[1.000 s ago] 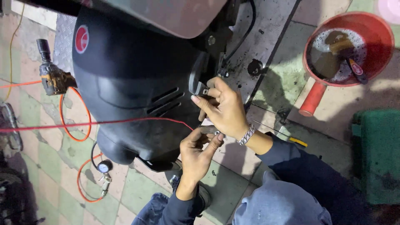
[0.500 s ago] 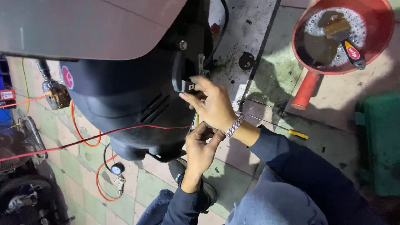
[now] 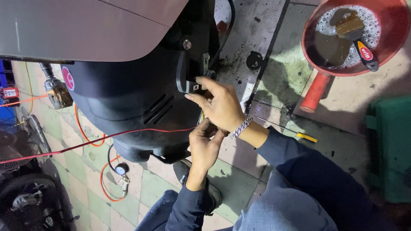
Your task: The person uses a cordless impact driver to remove and install bolts on the rear fender of a motorcycle. They then use a T-handle wrench to tighten bolts on a rear mudguard bracket, repeatedly adjusting the bracket and fasteners.
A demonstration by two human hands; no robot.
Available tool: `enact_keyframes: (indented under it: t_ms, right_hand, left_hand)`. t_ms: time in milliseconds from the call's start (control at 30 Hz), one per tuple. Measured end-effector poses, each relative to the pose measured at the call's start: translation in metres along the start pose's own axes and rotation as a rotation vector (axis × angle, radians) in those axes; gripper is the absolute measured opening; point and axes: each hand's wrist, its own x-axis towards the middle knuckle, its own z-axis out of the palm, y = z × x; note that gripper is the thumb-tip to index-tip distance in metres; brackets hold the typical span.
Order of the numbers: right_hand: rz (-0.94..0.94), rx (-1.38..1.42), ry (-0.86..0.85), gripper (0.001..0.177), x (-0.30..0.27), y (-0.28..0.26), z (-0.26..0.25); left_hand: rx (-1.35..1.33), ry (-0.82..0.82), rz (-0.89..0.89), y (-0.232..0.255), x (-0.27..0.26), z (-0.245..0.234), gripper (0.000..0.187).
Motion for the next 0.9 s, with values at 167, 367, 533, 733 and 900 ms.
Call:
enact_keyframes:
  t_ms: [167, 367, 533, 733, 900]
  right_hand:
    - [-0.072, -0.073, -0.005, 0.037, -0.001, 0.001, -0.004]
    - [-0.069, -0.079, 0.011, 0.039, -0.002, -0.001, -0.003]
    - [-0.065, -0.093, 0.009, 0.039, -0.003, -0.001, -0.005]
    - [-0.054, -0.090, 0.014, 0.039, -0.002, -0.002, -0.001]
    - [-0.050, -0.102, 0.018, 0.038, -0.004, 0.004, 0.001]
  left_hand:
    - [0.038, -0.007, -0.023, -0.003, 0.000, -0.001, 0.012]
    - [0.033, 0.002, -0.039, 0.011, -0.002, 0.004, 0.013]
    - [0.012, -0.010, -0.042, 0.007, -0.002, 0.009, 0.011]
    - [0.023, 0.000, -0.047, 0.001, -0.002, 0.007, 0.012]
    - [-0.002, -0.002, -0.038, -0.002, -0.001, 0.006, 0.011]
